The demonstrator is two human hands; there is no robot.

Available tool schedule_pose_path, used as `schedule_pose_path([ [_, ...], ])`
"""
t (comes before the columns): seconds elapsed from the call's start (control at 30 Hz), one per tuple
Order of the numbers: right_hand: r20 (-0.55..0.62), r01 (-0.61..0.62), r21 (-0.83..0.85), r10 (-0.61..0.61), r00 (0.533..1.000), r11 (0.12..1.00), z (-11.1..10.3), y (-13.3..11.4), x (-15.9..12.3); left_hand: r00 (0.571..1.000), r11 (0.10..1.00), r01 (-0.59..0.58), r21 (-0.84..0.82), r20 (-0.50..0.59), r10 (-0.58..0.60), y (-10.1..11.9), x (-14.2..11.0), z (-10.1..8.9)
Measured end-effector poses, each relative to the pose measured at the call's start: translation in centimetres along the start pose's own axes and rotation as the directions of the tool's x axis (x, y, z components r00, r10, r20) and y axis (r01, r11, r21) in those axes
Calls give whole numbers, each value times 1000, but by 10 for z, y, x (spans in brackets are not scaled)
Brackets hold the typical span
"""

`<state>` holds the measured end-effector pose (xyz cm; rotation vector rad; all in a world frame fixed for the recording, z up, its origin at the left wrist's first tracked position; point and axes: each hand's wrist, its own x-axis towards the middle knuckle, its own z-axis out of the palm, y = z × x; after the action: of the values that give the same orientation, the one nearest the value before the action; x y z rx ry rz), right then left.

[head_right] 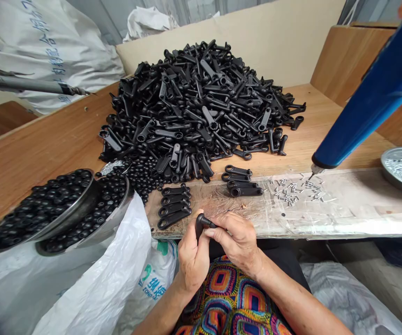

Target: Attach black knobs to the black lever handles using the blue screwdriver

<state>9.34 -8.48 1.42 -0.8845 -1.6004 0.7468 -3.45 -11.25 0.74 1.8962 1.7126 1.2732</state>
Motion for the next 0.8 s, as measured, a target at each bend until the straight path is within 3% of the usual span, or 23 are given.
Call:
schedule_pose_path([
  [0.17, 17, 113, -85, -112, 994, 990, -1, 2, 1, 998, 1000, 8, 6, 61, -8, -3, -2, 1],
  [0.3, 47, 16, -75, -12, 999, 997, 0, 6, 1, 994, 1000, -11, -25, 105, 14, -9, -2, 3],
  [0.4, 26, -107, -26, 107, 994, 994, 3, 10, 2, 987, 994, 79, -76, 143, -67, -10, 0, 6],
  [0.47, 53, -104, -63, 107, 993, 993, 3, 12, 4, 974, 980, 157, -119, 183, -134, -9, 4, 4],
  [0.57, 195, 73, -186, -36, 980, 980, 0, 13, 10, 953, 960, 196, -198, 269, -139, -6, 14, -8],
  [0.63, 313, 237, -237, -157, 937, 942, -1, 11, 13, 930, 959, 184, -215, 354, -99, -9, 19, -20],
  [0.7, 412, 371, -304, -230, 882, 877, 1, 7, 16, 916, 980, 149, -133, 392, -86, -15, 19, -33],
  [0.8, 512, 452, -474, -181, 839, 756, 15, 1, 20, 948, 993, 26, 114, 312, -61, -31, 12, -51],
])
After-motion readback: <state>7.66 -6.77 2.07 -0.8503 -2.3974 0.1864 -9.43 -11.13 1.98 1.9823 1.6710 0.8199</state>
